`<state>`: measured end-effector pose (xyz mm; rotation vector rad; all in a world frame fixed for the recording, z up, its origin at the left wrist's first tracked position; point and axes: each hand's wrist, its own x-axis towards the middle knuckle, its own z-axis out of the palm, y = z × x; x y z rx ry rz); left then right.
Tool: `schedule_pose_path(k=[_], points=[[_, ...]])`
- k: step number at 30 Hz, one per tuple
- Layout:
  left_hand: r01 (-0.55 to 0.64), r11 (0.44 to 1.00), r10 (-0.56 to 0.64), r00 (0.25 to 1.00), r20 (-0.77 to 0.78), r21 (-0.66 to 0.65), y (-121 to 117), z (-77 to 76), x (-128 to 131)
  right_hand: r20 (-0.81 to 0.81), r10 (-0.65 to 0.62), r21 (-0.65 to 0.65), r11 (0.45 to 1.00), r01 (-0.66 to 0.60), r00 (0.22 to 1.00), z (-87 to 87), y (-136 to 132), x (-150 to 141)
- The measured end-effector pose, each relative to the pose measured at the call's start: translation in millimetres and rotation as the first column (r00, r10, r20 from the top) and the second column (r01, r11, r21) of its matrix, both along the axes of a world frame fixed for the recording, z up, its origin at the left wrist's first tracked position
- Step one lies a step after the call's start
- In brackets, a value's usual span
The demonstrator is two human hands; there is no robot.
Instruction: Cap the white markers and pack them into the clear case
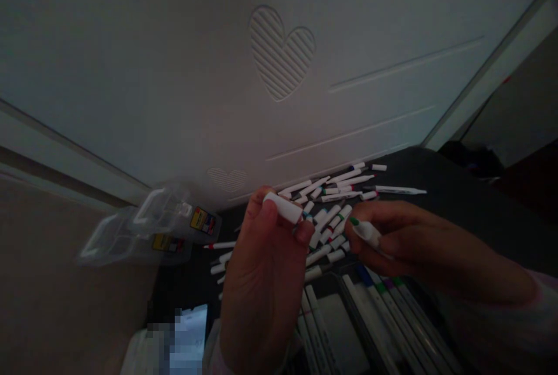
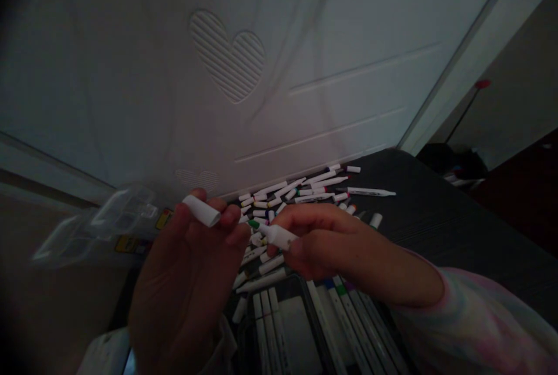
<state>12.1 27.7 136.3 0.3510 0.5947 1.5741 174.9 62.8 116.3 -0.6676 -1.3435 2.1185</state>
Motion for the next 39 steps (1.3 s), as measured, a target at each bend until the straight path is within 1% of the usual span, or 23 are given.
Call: schedule_pose_path(k=[4,14,18,21,25,29,33,39], points=[[0.01,1.0,-0.009,1.0,-0.016,0.005,0,-0.4,0,0.022,-0.006,0.043,0.999,0.005,1.0,-2.1,-1,2],[0.008,1.0,-0.008,1.0,-0.002,0.005,1,0.3,0,0.032,0.024,0.032,0.999,-0.025,0.999,3.9,-1,-1],[0.003,1.0,-0.003,1.0,-0.002,0.0,1,0.2,1,0.016,0.03,0.08,0.996,-0.031,0.999,2.2,-1,-1],[-0.005,1.0,0.005,1.0,-0.01,-0.005,1,0.3,1,0.019,0.054,0.076,0.996,-0.055,0.998,0.2,0,0],[0.018,1.0,-0.018,1.0,-0.001,-0.015,2,0.8,1,0.025,0.079,0.069,0.994,-0.081,0.997,0.0,-1,0],[0.035,0.999,-0.035,0.999,0.009,-0.012,1,0.7,1,0.02,0.093,0.074,0.993,-0.095,0.995,4.6,-1,-2],[0.063,0.998,-0.063,0.998,0.016,0.009,0,0.6,1,0.098,0.093,0.046,0.994,-0.097,0.991,8.8,0,-3],[0.077,0.997,-0.077,0.997,0.008,-0.001,-1,1.2,0,0.073,0.097,0.075,0.992,-0.102,0.993,5.6,-2,-4]])
